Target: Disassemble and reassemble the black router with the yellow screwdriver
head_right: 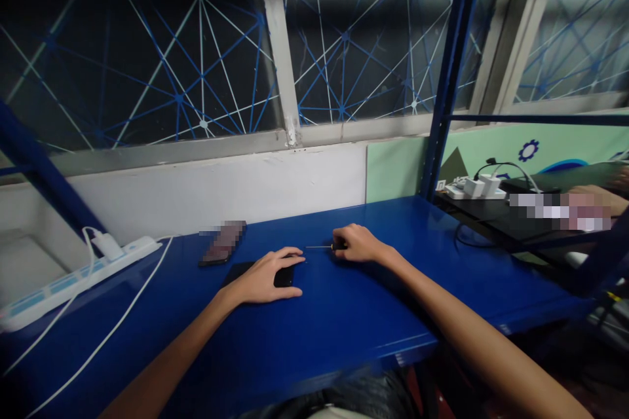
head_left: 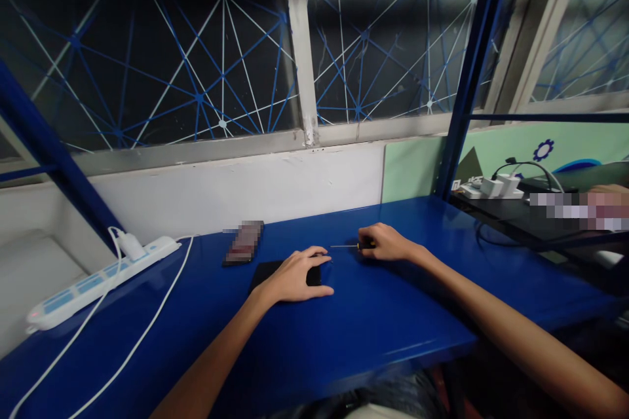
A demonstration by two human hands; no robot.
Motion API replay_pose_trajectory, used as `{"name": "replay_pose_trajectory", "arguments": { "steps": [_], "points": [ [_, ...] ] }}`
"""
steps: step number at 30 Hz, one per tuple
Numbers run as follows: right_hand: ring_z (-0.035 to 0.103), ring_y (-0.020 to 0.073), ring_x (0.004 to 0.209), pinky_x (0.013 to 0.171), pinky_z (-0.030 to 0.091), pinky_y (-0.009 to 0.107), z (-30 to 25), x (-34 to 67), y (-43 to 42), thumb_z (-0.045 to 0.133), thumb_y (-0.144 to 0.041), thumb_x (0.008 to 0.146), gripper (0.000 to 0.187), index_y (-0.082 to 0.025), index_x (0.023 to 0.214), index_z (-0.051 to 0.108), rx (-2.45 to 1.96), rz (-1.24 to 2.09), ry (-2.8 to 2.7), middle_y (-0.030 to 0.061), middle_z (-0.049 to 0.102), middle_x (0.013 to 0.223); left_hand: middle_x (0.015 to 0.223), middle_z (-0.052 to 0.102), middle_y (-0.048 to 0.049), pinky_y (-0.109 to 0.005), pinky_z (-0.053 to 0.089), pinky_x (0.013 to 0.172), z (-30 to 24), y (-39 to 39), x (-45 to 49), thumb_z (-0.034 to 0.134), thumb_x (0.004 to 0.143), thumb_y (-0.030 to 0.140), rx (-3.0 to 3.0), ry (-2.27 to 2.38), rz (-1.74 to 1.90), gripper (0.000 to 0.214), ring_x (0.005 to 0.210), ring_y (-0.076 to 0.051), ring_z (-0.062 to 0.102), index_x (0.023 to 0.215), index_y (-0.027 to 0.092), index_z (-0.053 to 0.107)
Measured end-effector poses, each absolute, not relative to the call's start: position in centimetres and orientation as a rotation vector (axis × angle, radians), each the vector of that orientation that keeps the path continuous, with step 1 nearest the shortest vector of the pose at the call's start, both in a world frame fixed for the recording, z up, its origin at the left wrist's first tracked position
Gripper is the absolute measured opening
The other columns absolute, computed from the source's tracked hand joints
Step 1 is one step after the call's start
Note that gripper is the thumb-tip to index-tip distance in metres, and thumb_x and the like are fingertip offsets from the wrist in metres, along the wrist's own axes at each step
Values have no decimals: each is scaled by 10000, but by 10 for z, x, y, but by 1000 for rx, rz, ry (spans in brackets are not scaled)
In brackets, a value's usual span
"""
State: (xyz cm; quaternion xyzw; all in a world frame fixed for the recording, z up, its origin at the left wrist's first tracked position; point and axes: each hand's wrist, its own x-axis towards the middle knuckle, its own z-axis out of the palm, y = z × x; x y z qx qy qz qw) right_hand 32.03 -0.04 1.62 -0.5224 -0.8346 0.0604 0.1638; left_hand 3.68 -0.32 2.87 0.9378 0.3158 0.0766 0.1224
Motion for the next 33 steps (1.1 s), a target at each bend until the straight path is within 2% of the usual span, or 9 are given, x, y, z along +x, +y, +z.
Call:
{"name": "replay_pose_trajectory", "arguments": {
  "steps": [4, 7, 12, 15, 21, 33],
  "points": [
    [467, 114, 578, 529, 269, 239, 17, 323, 2, 639, -249, 712, 108, -178, 792, 622, -1474, 224, -2364, 2, 608, 697, 1366, 490, -57, -465, 395, 1000, 29, 2, 31, 626, 760, 638, 2684, 905, 253, 675, 1181, -319, 513, 1354, 349, 489],
    [461, 100, 548, 517, 297, 232, 19, 324, 1, 664, -331, 737, 176, -163, 765, 621, -1391, 386, -2316, -13, 579, 648, 1327, 518, -73, -452, 412, 979, 30, 7, 27, 652, 734, 643, 2655, 891, 265, 706, 1175, -318, 513, 1349, 335, 496],
    [506, 89, 445, 438, 385, 212, 22, 319, -8, 695, -516, 724, 391, -144, 680, 583, -1223, 1198, -2254, -31, 540, 552, 1299, 544, -79, -428, 420, 965, 29, 12, 25, 717, 679, 616, 2657, 898, 270, 742, 1155, -320, 530, 1328, 313, 525],
    [497, 72, 419, 402, 394, 186, 22, 312, -14, 727, -522, 699, 416, -131, 648, 594, -1156, 1453, -2260, -29, 548, 531, 1295, 553, -72, -419, 411, 975, 27, 13, 26, 736, 674, 590, 2665, 888, 277, 731, 1152, -314, 535, 1321, 316, 532],
    [451, 41, 383, 360, 351, 151, 21, 309, -15, 724, -506, 717, 411, -121, 634, 607, -1135, 1501, -2285, -40, 534, 503, 1295, 550, -64, -428, 412, 973, 25, 15, 25, 738, 678, 582, 2657, 893, 274, 706, 1154, -310, 530, 1308, 329, 543],
    [445, 43, 386, 367, 336, 161, 17, 310, -13, 720, -521, 718, 424, -122, 627, 606, -1161, 1450, -2301, -41, 530, 498, 1252, 576, -59, -410, 421, 944, 30, 11, 27, 727, 693, 580, 2665, 871, 275, 588, 1117, -296, 553, 1202, 304, 625]
  ]
}}
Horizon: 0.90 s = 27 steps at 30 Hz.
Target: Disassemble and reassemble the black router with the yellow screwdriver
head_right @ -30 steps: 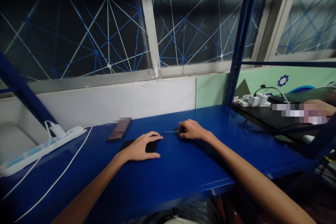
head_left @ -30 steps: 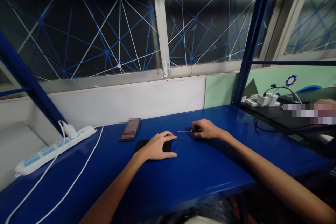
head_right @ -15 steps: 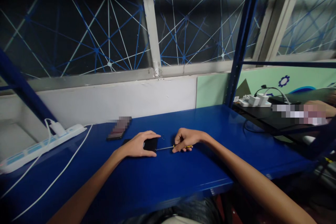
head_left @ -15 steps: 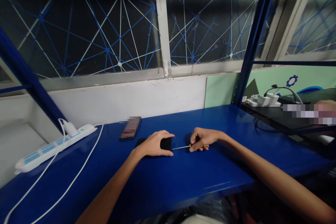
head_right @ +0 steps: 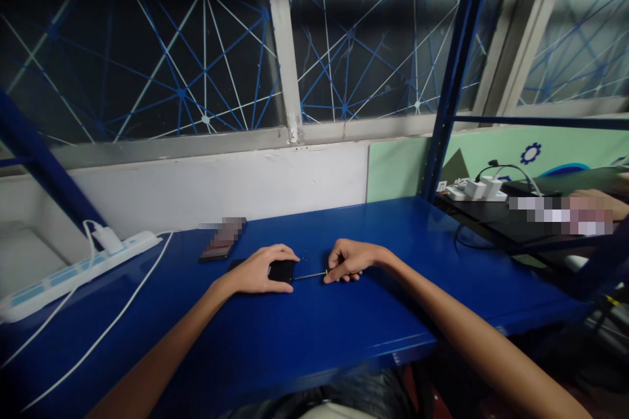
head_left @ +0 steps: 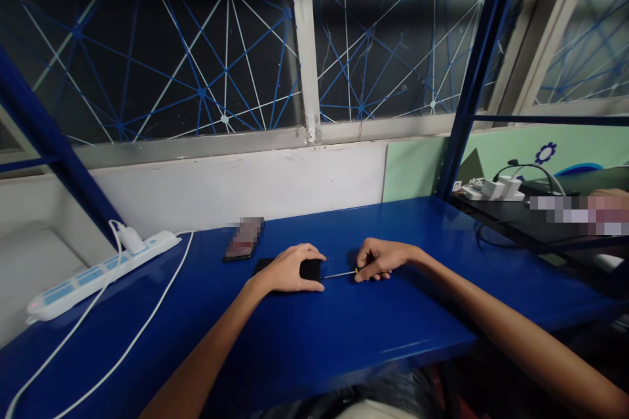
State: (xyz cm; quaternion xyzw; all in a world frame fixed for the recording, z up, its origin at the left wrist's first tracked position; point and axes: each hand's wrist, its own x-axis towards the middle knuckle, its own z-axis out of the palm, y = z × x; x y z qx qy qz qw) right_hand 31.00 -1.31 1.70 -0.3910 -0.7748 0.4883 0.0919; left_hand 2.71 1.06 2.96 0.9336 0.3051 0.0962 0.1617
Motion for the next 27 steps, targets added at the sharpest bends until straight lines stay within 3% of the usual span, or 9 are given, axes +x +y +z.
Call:
{"name": "replay_pose_trajectory", "arguments": {
  "steps": [27],
  "points": [
    [423, 52, 356, 366, 313, 185, 17, 307, -15, 735, -505, 699, 418, -148, 613, 536, -1107, 1421, -2288, -54, 518, 490, 1240, 581, -52, -402, 421, 953, 27, 11, 28, 721, 700, 578, 2666, 880, 293, 550, 1104, -287, 562, 1164, 294, 644]
  ]
}}
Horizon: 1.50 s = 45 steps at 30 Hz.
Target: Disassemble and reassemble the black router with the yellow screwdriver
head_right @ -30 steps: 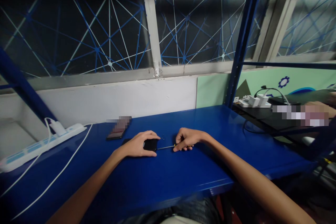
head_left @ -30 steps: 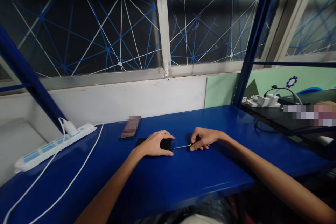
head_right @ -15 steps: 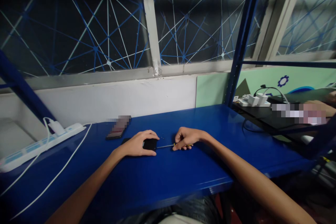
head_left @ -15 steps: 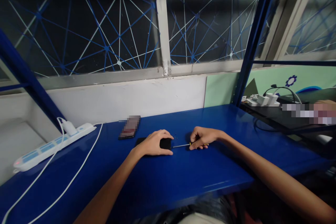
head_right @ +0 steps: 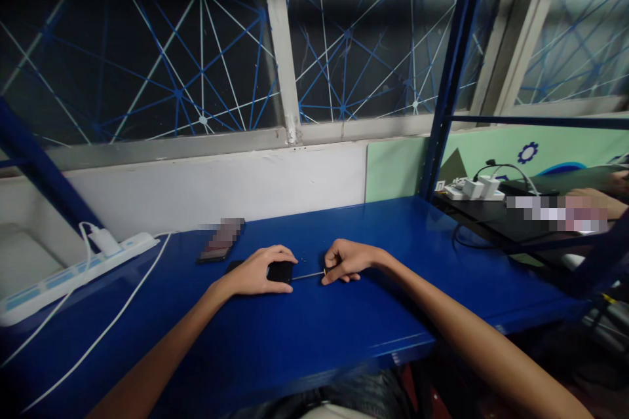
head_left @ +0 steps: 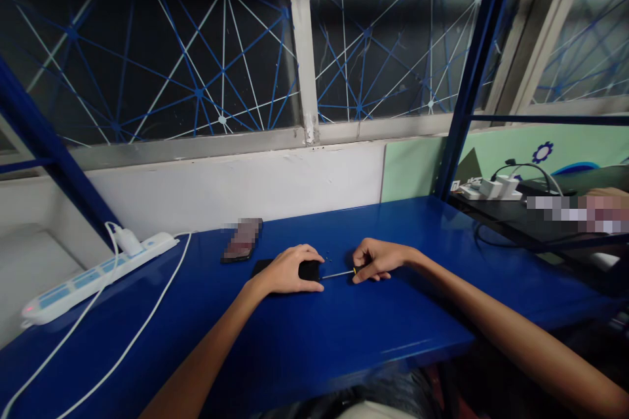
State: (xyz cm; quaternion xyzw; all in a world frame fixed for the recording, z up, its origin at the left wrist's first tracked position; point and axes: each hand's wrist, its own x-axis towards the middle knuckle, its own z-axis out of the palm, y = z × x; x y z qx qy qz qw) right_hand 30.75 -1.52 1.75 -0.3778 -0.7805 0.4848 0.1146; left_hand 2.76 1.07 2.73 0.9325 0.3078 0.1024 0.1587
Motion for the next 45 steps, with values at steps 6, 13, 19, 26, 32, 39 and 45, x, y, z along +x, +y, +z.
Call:
{"name": "replay_pose_trajectory", "arguments": {
  "steps": [6, 13, 19, 26, 32, 39, 45],
  "points": [
    [371, 53, 446, 431, 284, 190, 15, 306, -12, 720, -507, 724, 410, -144, 635, 550, -1065, 1236, -2282, -64, 464, 520, 1242, 582, -45, -409, 416, 959, 27, 10, 28, 705, 713, 588, 2661, 879, 305, 529, 1110, -291, 560, 1156, 305, 651],
    [372, 70, 434, 424, 272, 205, 13, 303, -11, 539, -578, 849, 476, -128, 706, 608, -1082, 1232, -2210, -38, 470, 509, 1290, 559, -52, -421, 423, 942, 26, 10, 25, 660, 758, 598, 2662, 921, 289, 505, 1139, -302, 539, 1175, 313, 646],
    [363, 68, 448, 435, 266, 209, 12, 304, -9, 588, -562, 818, 456, -123, 703, 627, -1089, 1137, -2212, -43, 467, 507, 1292, 558, -72, -423, 420, 964, 25, 11, 27, 655, 767, 596, 2676, 909, 315, 494, 1143, -301, 541, 1151, 287, 667],
    [313, 73, 472, 454, 234, 230, 13, 306, -8, 624, -572, 781, 465, -129, 641, 640, -1133, 1028, -2239, -43, 438, 501, 1305, 554, -74, -441, 418, 970, 25, 10, 27, 653, 771, 593, 2686, 926, 302, 486, 1156, -306, 540, 1153, 293, 664],
    [314, 78, 504, 480, 251, 232, 13, 307, -7, 656, -580, 743, 464, -145, 595, 591, -1141, 987, -2252, -48, 424, 532, 1304, 552, -71, -448, 418, 970, 25, 11, 27, 643, 776, 597, 2683, 921, 306, 486, 1161, -309, 532, 1156, 295, 662],
    [351, 80, 527, 501, 270, 223, 11, 304, -8, 691, -566, 713, 444, -157, 636, 536, -1135, 951, -2242, -56, 434, 572, 1319, 543, -74, -447, 420, 969, 26, 10, 27, 630, 783, 600, 2686, 932, 286, 487, 1171, -313, 526, 1155, 288, 661],
    [402, 90, 556, 524, 306, 221, 6, 304, -5, 761, -523, 647, 423, -168, 699, 536, -1132, 899, -2234, -53, 487, 624, 1312, 549, -73, -438, 419, 974, 26, 9, 27, 637, 781, 594, 2698, 931, 289, 487, 1162, -309, 535, 1157, 287, 663]
  ]
}}
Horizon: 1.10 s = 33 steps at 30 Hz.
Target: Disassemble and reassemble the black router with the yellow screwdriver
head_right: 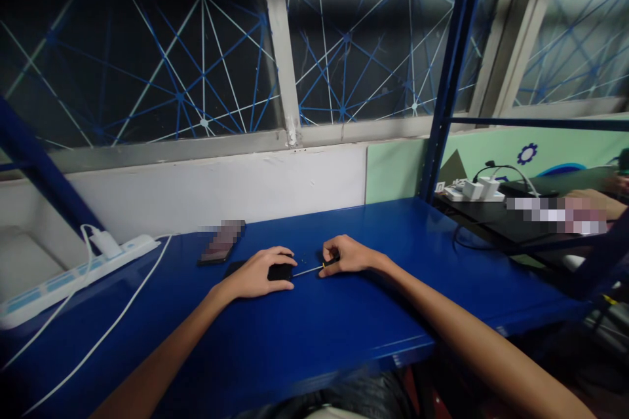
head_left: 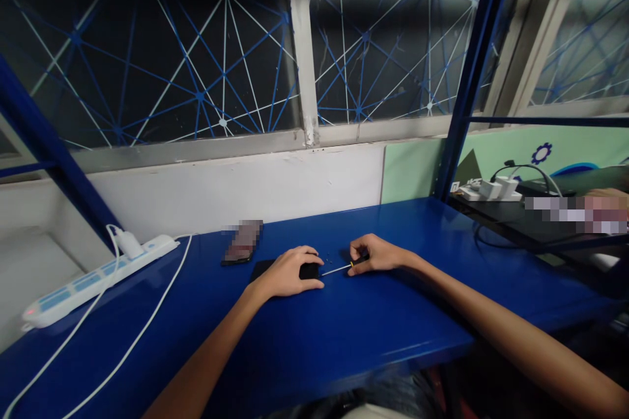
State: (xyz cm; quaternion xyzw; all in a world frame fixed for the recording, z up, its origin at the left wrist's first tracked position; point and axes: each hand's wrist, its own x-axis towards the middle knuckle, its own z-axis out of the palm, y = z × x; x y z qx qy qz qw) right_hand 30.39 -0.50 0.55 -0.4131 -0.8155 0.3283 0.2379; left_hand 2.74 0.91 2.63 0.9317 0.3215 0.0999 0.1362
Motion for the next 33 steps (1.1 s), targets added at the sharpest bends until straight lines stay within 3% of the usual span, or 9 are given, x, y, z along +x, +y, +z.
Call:
{"name": "replay_pose_trajectory", "arguments": {
  "steps": [6, 12, 17, 26, 33],
  "points": [
    [437, 98, 579, 539, 330, 219, 4, 303, -5, 785, -501, 624, 429, -171, 710, 524, -1108, 897, -2231, -48, 495, 638, 1316, 549, -68, -444, 417, 970, 28, 8, 28, 640, 775, 597, 2694, 945, 279, 485, 1162, -317, 532, 1155, 297, 663],
    [445, 99, 577, 524, 333, 212, 4, 305, -5, 634, -464, 806, 318, -156, 810, 554, -1045, 959, -2203, -21, 533, 661, 1311, 547, -61, -445, 413, 975, 26, 10, 27, 640, 772, 600, 2704, 940, 277, 490, 1158, -315, 536, 1161, 302, 658],
    [461, 100, 590, 547, 353, 217, 8, 308, -4, 692, -468, 755, 352, -145, 861, 602, -1055, 925, -2225, -14, 557, 687, 1313, 544, -61, -453, 415, 972, 26, 11, 26, 630, 776, 608, 2707, 933, 273, 492, 1163, -318, 531, 1163, 306, 655],
    [404, 85, 543, 510, 300, 222, 10, 309, -5, 750, -523, 660, 399, -144, 665, 626, -1114, 877, -2342, -40, 503, 622, 1330, 532, -65, -447, 421, 966, 26, 10, 26, 620, 788, 604, 2718, 938, 243, 496, 1173, -320, 525, 1183, 306, 643],
    [421, 89, 556, 504, 293, 206, 5, 306, -5, 763, -407, 676, 313, -160, 765, 593, -1135, 837, -2337, -53, 505, 625, 1334, 528, -57, -439, 423, 965, 30, 8, 27, 614, 797, 593, 2719, 959, 225, 482, 1177, -315, 523, 1184, 306, 640]
  ]
}}
